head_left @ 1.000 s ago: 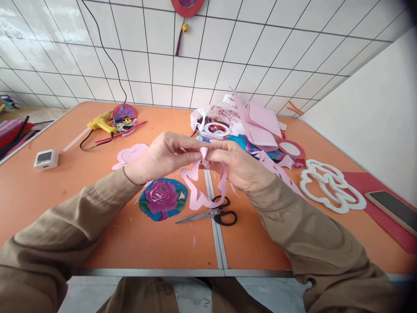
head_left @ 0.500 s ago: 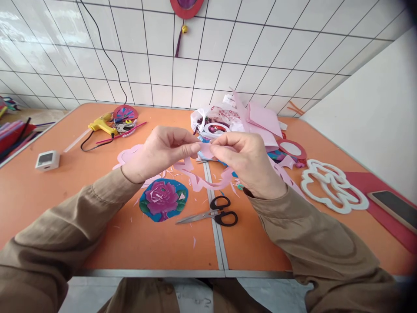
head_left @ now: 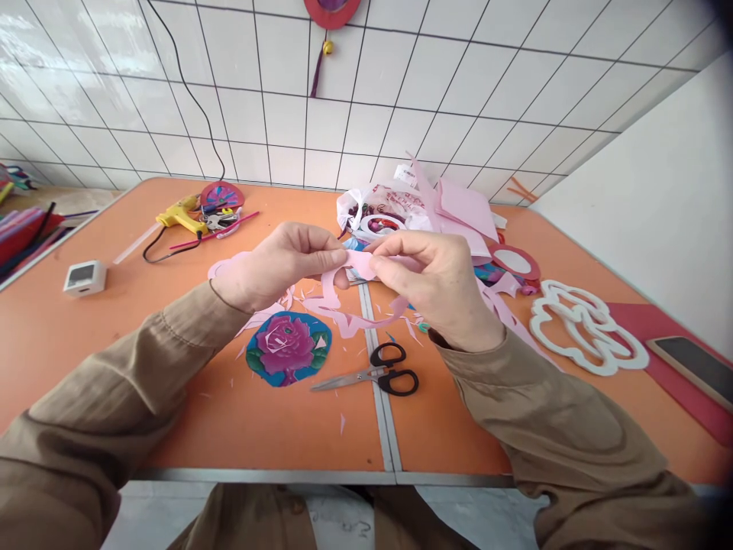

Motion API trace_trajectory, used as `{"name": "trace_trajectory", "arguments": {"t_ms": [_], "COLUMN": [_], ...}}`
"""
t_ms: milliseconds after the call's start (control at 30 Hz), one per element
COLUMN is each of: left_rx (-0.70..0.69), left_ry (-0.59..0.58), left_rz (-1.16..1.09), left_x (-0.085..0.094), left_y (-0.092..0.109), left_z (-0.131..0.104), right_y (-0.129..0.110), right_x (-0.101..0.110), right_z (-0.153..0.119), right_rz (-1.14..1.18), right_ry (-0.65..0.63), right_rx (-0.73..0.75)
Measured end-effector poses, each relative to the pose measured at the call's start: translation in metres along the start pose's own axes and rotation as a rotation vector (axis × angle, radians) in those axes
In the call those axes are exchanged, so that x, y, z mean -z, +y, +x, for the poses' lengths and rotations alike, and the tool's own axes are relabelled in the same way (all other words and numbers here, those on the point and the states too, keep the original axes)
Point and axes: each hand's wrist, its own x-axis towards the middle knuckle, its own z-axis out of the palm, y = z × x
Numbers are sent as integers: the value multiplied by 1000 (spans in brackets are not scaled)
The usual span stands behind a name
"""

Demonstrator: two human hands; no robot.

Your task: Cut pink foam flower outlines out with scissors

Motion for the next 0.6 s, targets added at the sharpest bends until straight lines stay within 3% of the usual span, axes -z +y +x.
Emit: {"name": "trace_trajectory", "arguments": {"t_ms": [267,467,600], "left_rx": [-16,-2,-75], "left_ry": [-74,-107,-126], "left_rz": [-169,-276,-296], "left_x": [0,-1,-4], "left_y": [1,-9,-14], "left_z": [1,2,4], "right_y": [16,12,11], "right_x": [1,0,0], "right_z": [7,8,9], "right_rz": [199,323,353], "right_ry": [-115,-184,-189], "right_rx": [-65,-118,-110]}}
